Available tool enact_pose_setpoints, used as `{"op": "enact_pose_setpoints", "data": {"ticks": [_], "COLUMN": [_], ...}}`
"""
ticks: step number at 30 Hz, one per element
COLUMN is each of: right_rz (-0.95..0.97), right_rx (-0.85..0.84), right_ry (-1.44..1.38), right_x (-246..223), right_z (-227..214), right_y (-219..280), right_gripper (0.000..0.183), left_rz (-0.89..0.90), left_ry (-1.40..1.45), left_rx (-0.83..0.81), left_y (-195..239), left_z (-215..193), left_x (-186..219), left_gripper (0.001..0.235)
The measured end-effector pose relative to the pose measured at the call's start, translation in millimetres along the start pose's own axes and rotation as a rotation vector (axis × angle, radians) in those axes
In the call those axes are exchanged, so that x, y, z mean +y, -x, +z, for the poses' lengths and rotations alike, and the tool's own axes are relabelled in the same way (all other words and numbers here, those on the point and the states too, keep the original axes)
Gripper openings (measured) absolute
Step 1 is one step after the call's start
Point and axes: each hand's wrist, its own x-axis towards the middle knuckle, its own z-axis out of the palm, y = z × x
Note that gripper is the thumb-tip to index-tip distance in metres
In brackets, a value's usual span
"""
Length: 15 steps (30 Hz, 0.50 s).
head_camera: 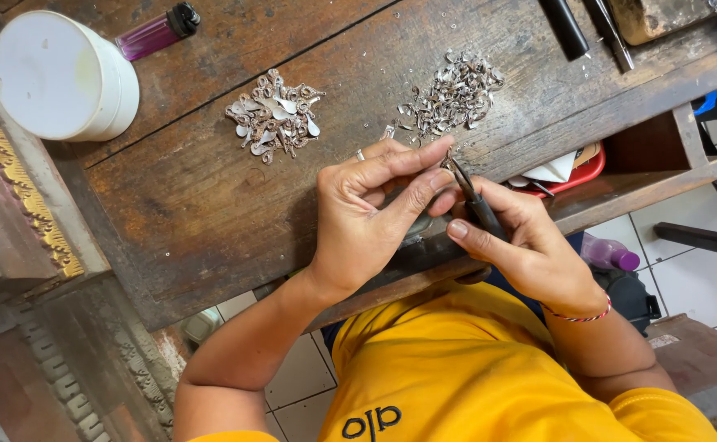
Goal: The person uses pliers to trim small metal pieces on a wooden workbench. They repeatedly pick up pieces, trim edges, and place them into a green tray. The person also moves a black tray aside to access the workspace.
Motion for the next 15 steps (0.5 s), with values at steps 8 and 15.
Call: {"op": "enact_pose_setpoints", "data": {"ticks": [8,15], "right_rz": [-0.089,-0.044], "right_rx": [0.047,0.058], "right_ry": [0.136,0.098], "right_x": [0.6,0.9], "right_z": [1.2,3.5], "right_y": [-0.4,-0.9], "right_gripper": [0.012,0.012], "left_rz": [-0.029,-0.071], "left_ry": [0.041,0.091], "left_rx": [-0.012,-0.01], "left_y": [0.1,-0.4], "left_z": [-0.4,1.9], "left_x": [-5.0,-8.3], "left_gripper": [0.026,0.026]}}
